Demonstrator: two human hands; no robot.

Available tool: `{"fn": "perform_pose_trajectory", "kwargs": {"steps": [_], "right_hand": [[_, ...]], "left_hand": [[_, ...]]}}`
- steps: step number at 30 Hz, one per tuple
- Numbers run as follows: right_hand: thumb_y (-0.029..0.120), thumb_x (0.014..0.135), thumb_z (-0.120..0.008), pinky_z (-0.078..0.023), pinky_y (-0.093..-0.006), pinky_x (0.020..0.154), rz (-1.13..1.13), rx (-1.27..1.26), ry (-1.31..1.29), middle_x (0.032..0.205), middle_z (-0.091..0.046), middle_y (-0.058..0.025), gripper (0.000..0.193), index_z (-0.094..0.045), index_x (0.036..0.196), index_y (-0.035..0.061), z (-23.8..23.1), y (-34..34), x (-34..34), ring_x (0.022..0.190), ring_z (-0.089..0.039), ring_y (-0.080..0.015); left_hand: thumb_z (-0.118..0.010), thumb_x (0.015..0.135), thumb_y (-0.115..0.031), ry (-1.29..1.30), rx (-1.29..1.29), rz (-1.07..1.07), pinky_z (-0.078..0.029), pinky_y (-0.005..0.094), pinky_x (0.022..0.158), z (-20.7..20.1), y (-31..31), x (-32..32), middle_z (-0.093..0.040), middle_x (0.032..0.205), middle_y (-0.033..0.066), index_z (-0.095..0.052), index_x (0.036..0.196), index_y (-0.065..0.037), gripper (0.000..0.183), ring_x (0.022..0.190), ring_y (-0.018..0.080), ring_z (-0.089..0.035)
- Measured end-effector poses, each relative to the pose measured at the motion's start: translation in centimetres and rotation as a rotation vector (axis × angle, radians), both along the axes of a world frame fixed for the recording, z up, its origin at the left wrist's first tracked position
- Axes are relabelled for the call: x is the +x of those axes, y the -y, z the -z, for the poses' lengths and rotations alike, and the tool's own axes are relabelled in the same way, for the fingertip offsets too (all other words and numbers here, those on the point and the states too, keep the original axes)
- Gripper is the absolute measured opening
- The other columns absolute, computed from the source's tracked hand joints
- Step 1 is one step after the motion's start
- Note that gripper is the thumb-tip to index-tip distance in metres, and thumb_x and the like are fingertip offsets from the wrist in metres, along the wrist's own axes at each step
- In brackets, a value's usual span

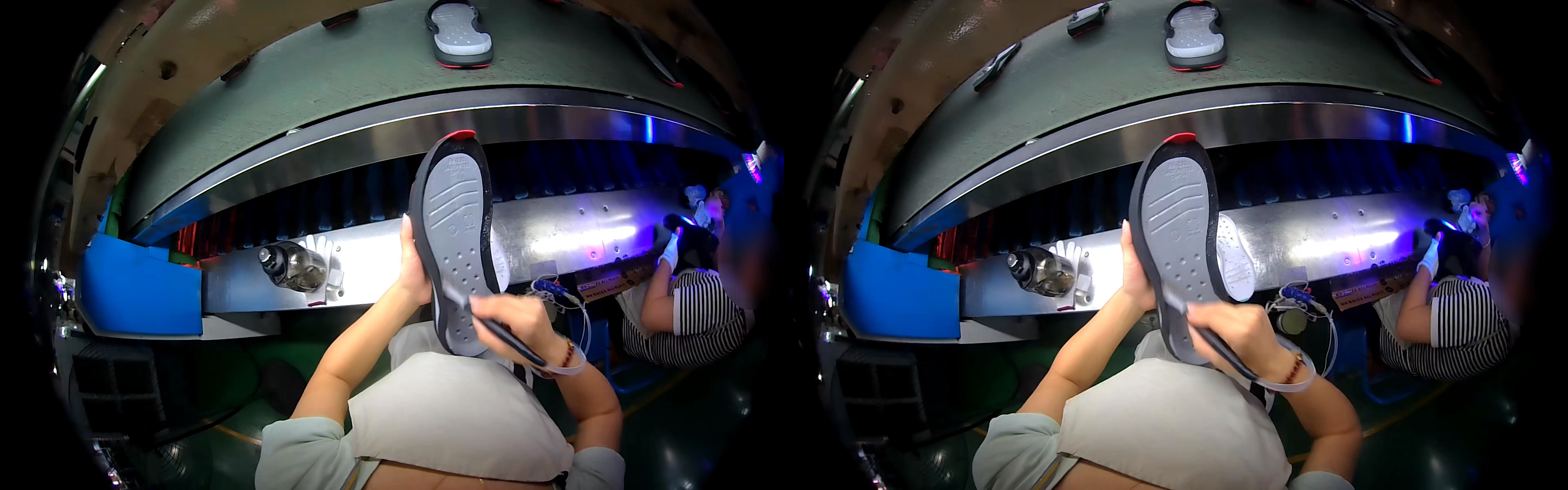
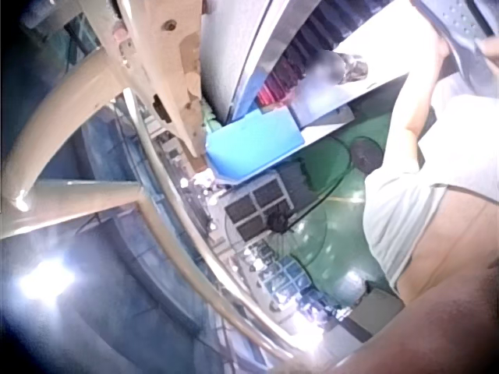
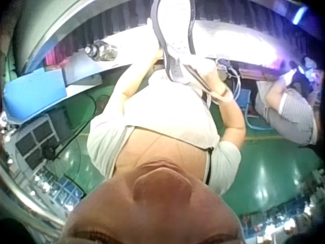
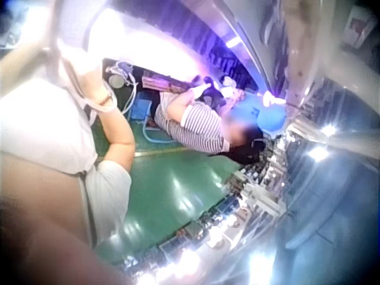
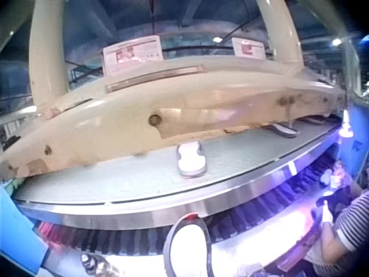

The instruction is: The person repeatedly picks up shoe soles from a conveyor belt, applies a dark liquid to the sole surface using a brush, and places them back on the belt. A coworker is visible across the table performing a similar task.

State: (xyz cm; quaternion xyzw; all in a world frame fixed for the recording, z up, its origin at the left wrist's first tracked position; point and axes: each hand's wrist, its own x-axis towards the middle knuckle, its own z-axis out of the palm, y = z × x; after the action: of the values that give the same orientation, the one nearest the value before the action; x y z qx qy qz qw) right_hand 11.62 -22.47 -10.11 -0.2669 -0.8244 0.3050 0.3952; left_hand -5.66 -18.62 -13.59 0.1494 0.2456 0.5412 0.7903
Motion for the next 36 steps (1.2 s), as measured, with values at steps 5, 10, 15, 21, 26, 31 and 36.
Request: {"fn": "perform_pose_trajectory", "kwargs": {"steps": [5, 10, 15, 21, 26, 31, 36], "right_hand": [[0.004, 0.067, -0.063, -0.048, -0.0215, 0.060, -0.149, -0.397, -0.129, 0.079, -0.063, -0.0114, 0.017, -0.061, 0.084, -0.0003, -3.1, -2.4, 2.6, 0.066, -0.061, -0.0134], [0.001, 0.071, -0.060, -0.045, -0.0172, 0.057, 0.048, -0.430, -0.304, 0.077, -0.062, -0.0092, 0.015, -0.062, 0.085, -0.0011, -5.3, -6.1, 0.5, 0.067, -0.058, -0.0077], [0.001, 0.069, -0.062, -0.045, -0.0181, 0.059, -0.264, -0.455, -0.208, 0.079, -0.062, -0.0086, 0.018, -0.061, 0.087, -0.0012, -5.5, -4.8, 1.3, 0.065, -0.057, -0.0075], [-0.001, 0.068, -0.063, -0.046, -0.0227, 0.068, -0.305, -0.485, -0.177, 0.084, -0.062, -0.0117, 0.018, -0.061, 0.087, -0.0023, -4.8, -5.3, 1.6, 0.077, -0.059, -0.0127], [-0.002, 0.068, -0.062, -0.045, -0.0230, 0.070, -0.088, -0.680, -0.263, 0.086, -0.062, -0.0109, 0.018, -0.060, 0.085, -0.0023, -5.1, -5.4, 2.6, 0.079, -0.059, -0.0148], [-0.001, 0.067, -0.063, -0.046, -0.0251, 0.070, -0.327, -0.310, -0.135, 0.084, -0.063, -0.0127, 0.017, -0.061, 0.084, -0.0015, -5.0, -4.8, 2.7, 0.078, -0.061, -0.0181], [-0.001, 0.066, -0.064, -0.047, -0.0256, 0.070, -0.145, -0.466, -0.196, 0.086, -0.062, -0.0116, 0.021, -0.062, 0.087, -0.0003, -3.8, -5.0, 3.6, 0.078, -0.060, -0.0147]], "left_hand": [[-0.015, 0.072, -0.072, 0.087, 0.020, 0.064, -0.040, 0.0380, 0.087, -1.8, 0.6, 0.3, -0.045, 0.118, 0.0111, -0.031, 0.126, -0.009, 0.085, 0.104, 0.0233, -0.047], [-0.015, 0.071, -0.073, 0.329, 0.122, 0.223, -0.038, 0.0376, 0.088, -1.3, 0.6, 1.3, -0.043, 0.119, 0.0112, -0.030, 0.126, -0.009, 0.087, 0.106, 0.0232, -0.045], [-0.017, 0.074, -0.070, 0.047, 0.137, -0.036, -0.034, 0.0415, 0.092, -2.8, -0.2, 1.2, -0.036, 0.125, 0.0146, -0.026, 0.128, -0.009, 0.083, 0.111, 0.0293, -0.040], [-0.019, 0.071, -0.072, 0.046, 0.215, -0.173, -0.039, 0.0442, 0.085, -2.8, -1.5, 0.8, -0.038, 0.121, 0.0198, -0.025, 0.127, -0.005, 0.087, 0.101, 0.0340, -0.047], [-0.021, 0.068, -0.075, 0.034, 0.430, -0.186, -0.039, 0.0464, 0.084, -4.2, -3.0, 0.5, -0.037, 0.118, 0.0273, -0.021, 0.128, -0.004, 0.093, 0.101, 0.0379, -0.045], [-0.022, 0.069, -0.074, 0.162, 0.550, -0.163, -0.037, 0.0489, 0.086, -4.8, -3.8, -0.3, -0.034, 0.120, 0.0281, -0.018, 0.129, -0.005, 0.092, 0.103, 0.0414, -0.043], [-0.025, 0.070, -0.073, 0.141, 0.525, -0.269, -0.037, 0.0483, 0.085, -5.6, -4.3, -0.1, -0.032, 0.121, 0.0296, -0.019, 0.130, -0.007, 0.090, 0.103, 0.0427, -0.042]]}}
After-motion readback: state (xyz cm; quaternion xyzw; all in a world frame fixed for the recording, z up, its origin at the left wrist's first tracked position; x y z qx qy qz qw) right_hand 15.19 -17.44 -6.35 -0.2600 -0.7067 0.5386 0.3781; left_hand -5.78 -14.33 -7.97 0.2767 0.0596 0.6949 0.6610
